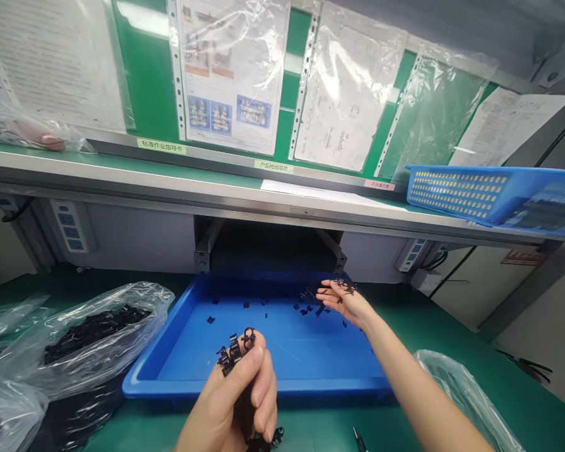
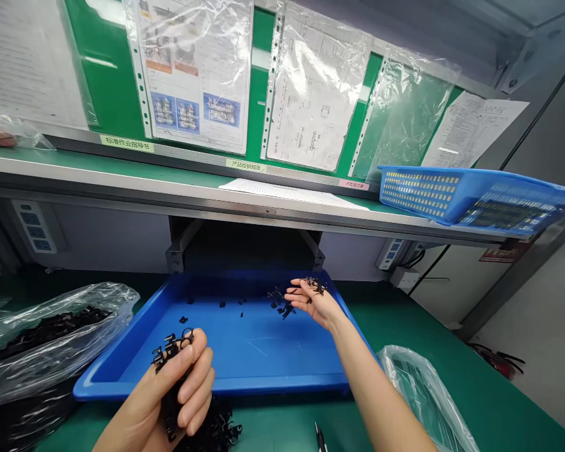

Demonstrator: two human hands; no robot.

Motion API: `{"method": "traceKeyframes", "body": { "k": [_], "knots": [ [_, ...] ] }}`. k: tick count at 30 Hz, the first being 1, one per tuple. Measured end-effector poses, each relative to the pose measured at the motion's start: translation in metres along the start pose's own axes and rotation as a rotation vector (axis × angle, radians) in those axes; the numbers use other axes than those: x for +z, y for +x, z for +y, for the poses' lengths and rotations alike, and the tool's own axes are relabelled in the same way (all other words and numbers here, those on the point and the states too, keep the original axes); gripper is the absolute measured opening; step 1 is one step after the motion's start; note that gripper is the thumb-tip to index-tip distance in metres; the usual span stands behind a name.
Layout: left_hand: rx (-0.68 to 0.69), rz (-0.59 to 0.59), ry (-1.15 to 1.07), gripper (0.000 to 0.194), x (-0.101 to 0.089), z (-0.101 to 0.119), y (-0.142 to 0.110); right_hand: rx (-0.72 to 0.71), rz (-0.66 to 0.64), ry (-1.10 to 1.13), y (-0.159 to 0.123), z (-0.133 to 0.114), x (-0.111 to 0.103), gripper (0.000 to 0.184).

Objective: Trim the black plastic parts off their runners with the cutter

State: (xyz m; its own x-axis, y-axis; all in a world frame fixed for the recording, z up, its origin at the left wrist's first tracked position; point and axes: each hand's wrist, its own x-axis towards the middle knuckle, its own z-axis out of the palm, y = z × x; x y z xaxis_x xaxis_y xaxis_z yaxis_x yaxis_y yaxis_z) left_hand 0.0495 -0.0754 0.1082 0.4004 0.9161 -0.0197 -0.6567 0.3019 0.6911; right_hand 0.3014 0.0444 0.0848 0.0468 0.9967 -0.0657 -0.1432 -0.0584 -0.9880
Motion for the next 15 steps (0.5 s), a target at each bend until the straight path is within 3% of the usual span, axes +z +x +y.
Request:
{"method": "traceKeyframes", "body": {
  "k": [6,8,11,15],
  "knots": [
    [0.116,0.010,0.224,0.035,-0.001,-0.011,0.003,-0.045,-0.215,0.097,-0.115,-0.015,0.035,0.041],
    [0.187,-0.016,0.301,0.036,-0.003,-0.015,0.000,-0.043,-0.430,0.228,-0.143,-0.013,0.046,0.041],
    [0.223,-0.103,0.385,0.053,-0.007,-0.019,-0.004,0.001,-0.662,0.512,-0.162,-0.009,0.060,0.028],
    [0.249,-0.167,0.475,0.048,-0.009,-0.019,-0.005,0.013,-0.558,0.660,-0.156,-0.004,0.067,0.024]
  ]
}}
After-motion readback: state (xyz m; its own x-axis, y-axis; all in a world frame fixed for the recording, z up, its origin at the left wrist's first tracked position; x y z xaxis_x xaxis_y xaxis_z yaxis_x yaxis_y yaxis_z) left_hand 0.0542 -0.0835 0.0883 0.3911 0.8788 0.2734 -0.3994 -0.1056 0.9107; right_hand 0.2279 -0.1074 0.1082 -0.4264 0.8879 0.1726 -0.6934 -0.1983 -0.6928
